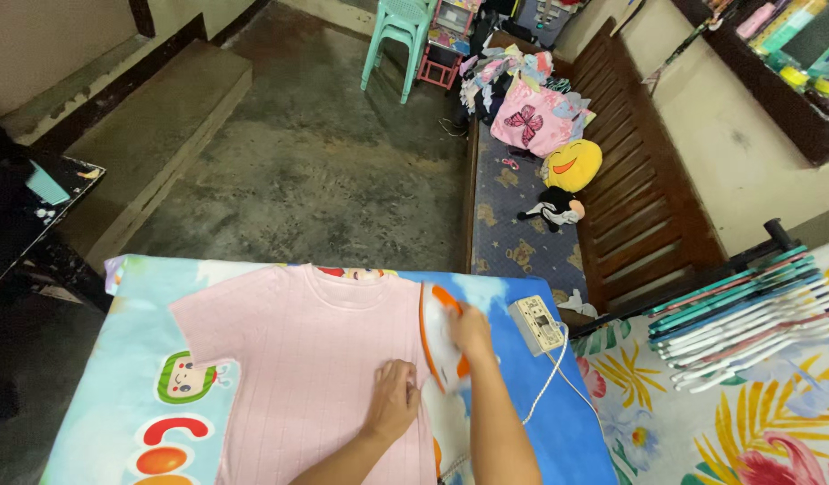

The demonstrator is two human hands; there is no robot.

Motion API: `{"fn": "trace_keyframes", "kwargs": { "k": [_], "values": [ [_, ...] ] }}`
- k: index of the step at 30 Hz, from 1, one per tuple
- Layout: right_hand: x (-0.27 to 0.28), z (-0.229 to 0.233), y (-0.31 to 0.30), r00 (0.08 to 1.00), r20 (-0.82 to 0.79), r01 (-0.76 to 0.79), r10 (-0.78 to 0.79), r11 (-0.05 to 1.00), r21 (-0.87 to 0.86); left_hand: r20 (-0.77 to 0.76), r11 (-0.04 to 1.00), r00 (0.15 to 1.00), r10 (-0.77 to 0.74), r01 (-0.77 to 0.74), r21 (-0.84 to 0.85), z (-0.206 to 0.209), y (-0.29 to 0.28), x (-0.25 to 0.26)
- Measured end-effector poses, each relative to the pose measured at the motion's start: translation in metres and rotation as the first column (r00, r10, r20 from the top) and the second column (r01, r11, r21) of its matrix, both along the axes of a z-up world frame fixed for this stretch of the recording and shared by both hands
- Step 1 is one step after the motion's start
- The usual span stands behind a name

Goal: The person irons a pink t-shirt on a table, smoothing the fabric with an iron. After ironing, the person places the shirt on a hanger and hangs it on a rack, then picks up a black garment.

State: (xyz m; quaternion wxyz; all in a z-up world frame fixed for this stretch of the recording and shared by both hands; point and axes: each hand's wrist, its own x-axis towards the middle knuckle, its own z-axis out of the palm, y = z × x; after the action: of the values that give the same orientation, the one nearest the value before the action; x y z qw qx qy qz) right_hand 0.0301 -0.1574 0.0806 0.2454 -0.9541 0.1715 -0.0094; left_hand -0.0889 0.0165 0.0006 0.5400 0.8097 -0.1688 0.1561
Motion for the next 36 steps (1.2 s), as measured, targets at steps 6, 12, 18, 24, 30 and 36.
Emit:
{"fn": "trace_keyframes", "kwargs": {
  "k": [6,12,18,24,30,36],
  "values": [
    [-0.004,0.002,-0.002,0.999,-0.037,-0.013,0.013,1.000,0.007,-0.004,1.000,1.000,-0.011,0.011,-0.029,-0.001,-0.001,0.001],
    [-0.093,0.003,-0.017,0.999,-0.052,-0.005,0.007,0.999,0.050,-0.028,0.997,1.000,-0.010,0.008,-0.077,-0.005,-0.003,0.003],
    [-0.036,-0.001,-0.006,1.000,-0.019,-0.020,0.019,0.999,-0.041,-0.054,0.992,0.998,-0.011,0.005,-0.124,-0.016,-0.005,0.004],
    [0.004,0.001,0.002,0.999,-0.026,0.023,-0.024,0.999,-0.040,-0.080,0.992,0.997,0.008,-0.019,-0.128,-0.024,-0.009,0.002],
    [-0.083,0.000,-0.015,0.999,-0.035,-0.034,0.034,0.999,-0.006,-0.122,0.995,0.993,-0.008,-0.004,-0.098,-0.019,-0.004,0.002],
    [-0.067,-0.001,-0.016,0.999,0.029,-0.036,0.038,0.996,-0.084,-0.119,0.997,0.993,0.003,-0.011,-0.071,-0.021,-0.006,0.002]
  ]
}}
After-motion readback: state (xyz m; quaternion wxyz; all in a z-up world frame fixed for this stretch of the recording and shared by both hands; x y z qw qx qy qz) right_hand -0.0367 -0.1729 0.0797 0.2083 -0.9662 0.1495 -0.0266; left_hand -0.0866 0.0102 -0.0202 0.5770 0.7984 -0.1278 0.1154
